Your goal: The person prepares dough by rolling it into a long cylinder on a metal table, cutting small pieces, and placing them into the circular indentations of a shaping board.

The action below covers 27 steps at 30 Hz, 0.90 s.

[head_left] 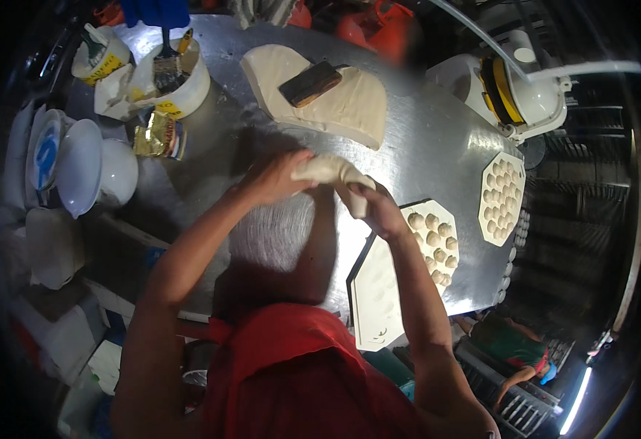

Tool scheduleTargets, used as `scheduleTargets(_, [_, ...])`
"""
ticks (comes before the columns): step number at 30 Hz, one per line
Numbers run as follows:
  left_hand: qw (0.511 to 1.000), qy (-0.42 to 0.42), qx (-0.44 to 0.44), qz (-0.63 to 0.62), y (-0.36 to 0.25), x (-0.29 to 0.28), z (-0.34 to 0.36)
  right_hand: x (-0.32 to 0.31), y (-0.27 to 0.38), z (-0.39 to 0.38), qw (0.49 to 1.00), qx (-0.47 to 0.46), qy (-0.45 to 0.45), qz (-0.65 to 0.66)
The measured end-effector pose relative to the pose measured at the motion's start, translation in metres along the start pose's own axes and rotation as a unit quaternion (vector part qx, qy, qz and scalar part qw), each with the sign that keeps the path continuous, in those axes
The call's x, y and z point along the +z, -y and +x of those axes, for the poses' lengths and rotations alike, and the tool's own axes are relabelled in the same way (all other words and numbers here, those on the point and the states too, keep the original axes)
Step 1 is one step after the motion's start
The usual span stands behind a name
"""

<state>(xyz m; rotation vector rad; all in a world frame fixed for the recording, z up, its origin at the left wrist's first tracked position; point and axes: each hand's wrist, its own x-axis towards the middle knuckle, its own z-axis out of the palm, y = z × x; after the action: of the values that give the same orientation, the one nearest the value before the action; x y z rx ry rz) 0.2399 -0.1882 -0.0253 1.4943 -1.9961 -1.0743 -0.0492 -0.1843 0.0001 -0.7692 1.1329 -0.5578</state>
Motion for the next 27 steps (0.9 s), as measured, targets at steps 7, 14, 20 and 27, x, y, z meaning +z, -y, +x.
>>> scheduleTargets(7, [0.973,0.017,0.053,0.222,-0.029,0.038,-0.153,-0.008,-0.059,-0.081,0.788,-0.204,-0.063,-0.577])
scheduleTargets(14, [0.960,-0.099,-0.051,0.258,-0.003,0.124,-0.193,0.089,-0.189,-0.064,0.735,-0.227,-0.140,-0.624])
scheduleTargets(20, [0.922,-0.216,-0.088,0.310,0.064,0.086,-0.052,0.071,-0.109,0.063,0.675,-0.282,-0.250,-0.634])
scheduleTargets(27, [0.956,-0.084,-0.027,0.279,0.035,0.121,-0.169,0.068,-0.182,-0.030,0.667,-0.295,-0.195,-0.656])
